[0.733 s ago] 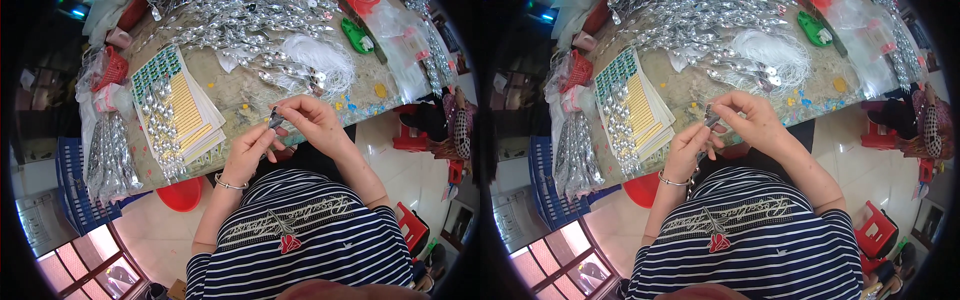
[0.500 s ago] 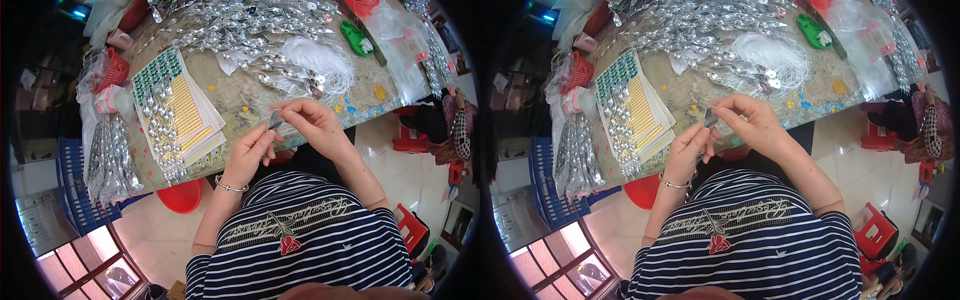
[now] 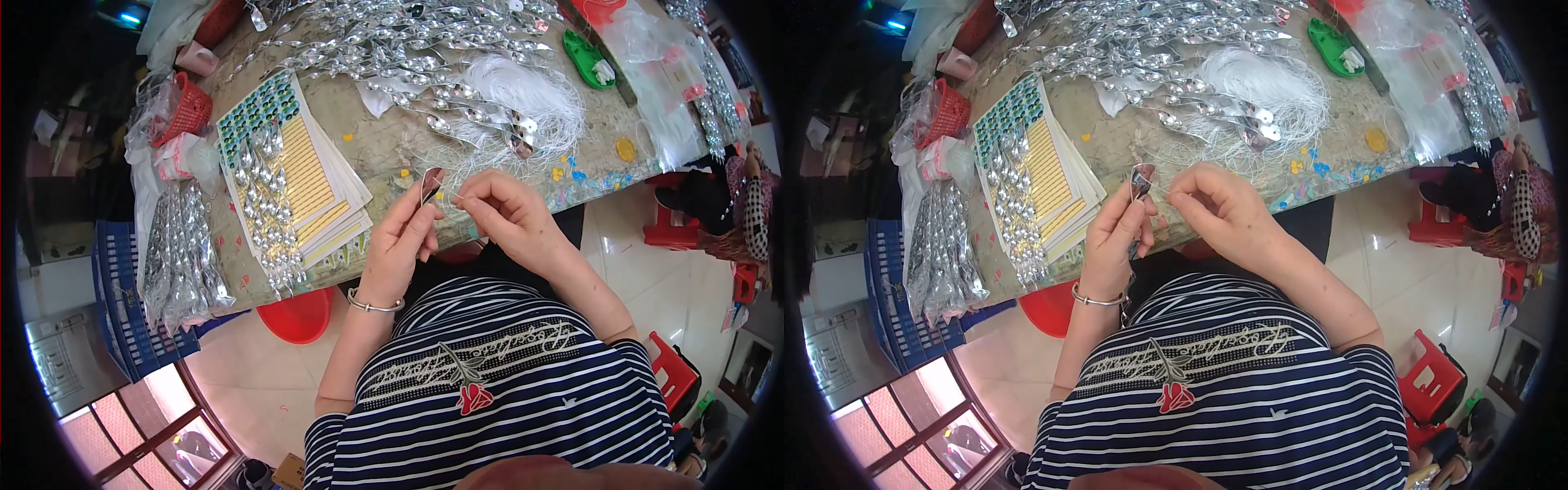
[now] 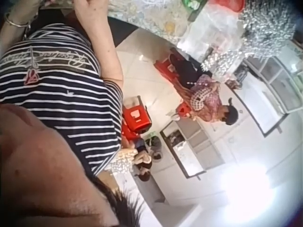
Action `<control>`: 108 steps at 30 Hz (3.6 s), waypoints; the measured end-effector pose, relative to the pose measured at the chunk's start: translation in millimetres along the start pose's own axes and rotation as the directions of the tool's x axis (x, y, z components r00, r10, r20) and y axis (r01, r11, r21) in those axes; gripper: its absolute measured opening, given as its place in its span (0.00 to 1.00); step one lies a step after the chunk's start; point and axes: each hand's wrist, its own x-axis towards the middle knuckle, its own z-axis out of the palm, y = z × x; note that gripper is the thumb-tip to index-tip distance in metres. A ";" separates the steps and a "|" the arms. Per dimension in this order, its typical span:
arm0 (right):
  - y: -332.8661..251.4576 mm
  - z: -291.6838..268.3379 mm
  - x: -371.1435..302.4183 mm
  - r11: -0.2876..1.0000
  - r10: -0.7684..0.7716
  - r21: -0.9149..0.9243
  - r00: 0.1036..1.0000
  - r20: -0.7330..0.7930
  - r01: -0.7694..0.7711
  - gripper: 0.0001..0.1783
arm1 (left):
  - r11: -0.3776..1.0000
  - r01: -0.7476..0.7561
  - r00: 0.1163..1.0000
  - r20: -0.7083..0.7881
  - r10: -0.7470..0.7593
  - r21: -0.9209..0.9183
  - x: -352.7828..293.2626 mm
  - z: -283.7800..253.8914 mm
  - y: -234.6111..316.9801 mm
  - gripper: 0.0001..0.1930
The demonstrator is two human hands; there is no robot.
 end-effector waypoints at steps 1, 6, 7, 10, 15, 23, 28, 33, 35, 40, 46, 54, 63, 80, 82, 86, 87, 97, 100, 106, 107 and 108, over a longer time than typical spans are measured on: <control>0.8 0.4 0.3 1.000 0.006 -0.011 1.000 0.001 -0.006 0.05 | 1.000 -0.006 1.000 -0.004 0.006 0.003 -0.5 0.3 0.9 0.21; 6.3 -0.1 -0.2 0.998 0.033 -0.049 0.999 -0.004 -0.033 0.05 | 1.000 -0.021 1.000 -0.010 0.021 0.011 -1.2 0.2 0.3 0.22; 7.4 -0.3 -0.6 0.997 0.058 -0.054 0.998 0.000 -0.057 0.05 | 0.999 -0.032 0.999 -0.006 0.032 0.018 -1.4 0.3 0.7 0.22; 9.7 0.0 0.1 0.995 0.088 -0.049 0.996 0.002 -0.088 0.05 | 0.998 -0.049 0.999 0.000 0.049 0.041 -0.5 -1.2 -2.2 0.21; 10.5 -0.6 -1.1 0.994 0.106 -0.029 0.994 -0.005 -0.106 0.05 | 0.994 -0.066 0.998 0.007 0.066 0.086 -2.7 0.7 -1.2 0.21; 9.5 -1.5 1.9 0.986 0.165 0.006 0.986 0.000 -0.165 0.05 | 0.983 -0.071 0.997 0.042 0.065 0.171 -1.1 1.4 -3.4 0.20; 13.2 2.1 5.8 0.998 0.057 -0.006 0.994 -0.096 -0.058 0.07 | 0.963 -0.108 0.992 0.085 0.089 0.248 -3.1 1.4 -10.6 0.22; 5.0 -1.9 3.5 0.987 -0.047 -0.156 0.996 -0.073 0.035 0.05 | 0.943 -0.125 0.988 0.124 0.090 0.309 -4.2 1.2 -3.7 0.23; 0.8 -2.3 3.4 0.977 -0.036 -0.210 0.998 -0.053 0.024 0.03 | 0.942 -0.149 0.984 0.138 0.112 0.302 -4.2 1.0 -2.1 0.22; 1.4 -1.3 6.4 0.977 -0.115 -0.185 0.992 -0.051 0.104 0.06 | 0.888 -0.176 0.980 0.159 0.118 0.424 -10.3 -2.9 -10.6 0.21; -1.0 2.1 1.0 0.986 -0.041 -0.164 0.999 -0.009 0.039 0.06 | 0.844 -0.262 0.963 0.182 0.198 0.468 -15.6 -9.8 -23.4 0.20; 16.2 -0.9 4.9 0.999 0.033 0.035 0.999 0.003 -0.033 0.02 | 0.892 -0.116 0.983 0.180 0.039 0.437 -23.2 -8.6 -9.7 0.20; 12.7 9.2 7.5 0.953 0.139 0.253 0.984 0.114 -0.164 0.04 | 0.915 -0.290 0.952 0.181 0.247 0.280 -17.4 -18.8 -30.0 0.14; -0.1 -5.0 5.3 0.964 0.174 -0.232 0.969 0.176 -0.131 0.06 | 0.998 0.008 0.991 -0.136 0.000 0.060 -24.1 -23.4 -17.9 0.03; 10.4 -18.5 -0.1 0.908 -0.021 -0.407 0.982 0.187 0.096 0.05 | 0.993 0.001 0.978 -0.208 0.025 0.121 -29.5 -35.9 -23.2 0.03; 14.6 -42.9 -16.4 0.865 0.064 -0.502 0.993 0.097 -0.007 0.04 | 0.983 0.116 0.967 -0.244 -0.079 0.142 -46.4 -53.2 -33.3 0.03; 15.8 -48.1 -17.3 0.864 0.060 -0.503 0.993 0.099 -0.002 0.04 | 0.986 0.103 0.971 -0.229 -0.072 0.128 -48.2 -56.0 -37.4 0.03; 3.2 -24.3 -6.0 0.941 -0.055 -0.334 0.998 -0.003 0.051 0.04 | 0.972 -0.072 0.977 -0.183 0.114 0.222 -21.6 -24.2 -28.6 0.04; 0.3 -8.6 3.0 0.928 -0.127 -0.346 0.990 0.054 0.138 0.04 | 0.958 -0.101 0.974 -0.169 0.150 0.270 -3.3 -4.7 -14.9 0.06; 1.9 -0.4 11.6 0.921 -0.191 -0.331 0.979 0.077 0.206 0.04 | 0.998 -0.013 0.997 -0.075 0.008 -0.066 -4.9 1.0 -14.5 0.06; 3.0 -1.6 9.2 0.928 -0.147 -0.335 0.987 0.069 0.162 0.03 | 0.998 -0.011 0.997 -0.079 0.006 -0.066 -5.8 0.0 -14.8 0.06; 4.2 -4.4 9.8 0.929 -0.146 -0.333 0.987 0.072 0.162 0.03 | 0.998 -0.011 0.996 -0.090 0.005 -0.067 -6.6 -1.8 -14.7 0.06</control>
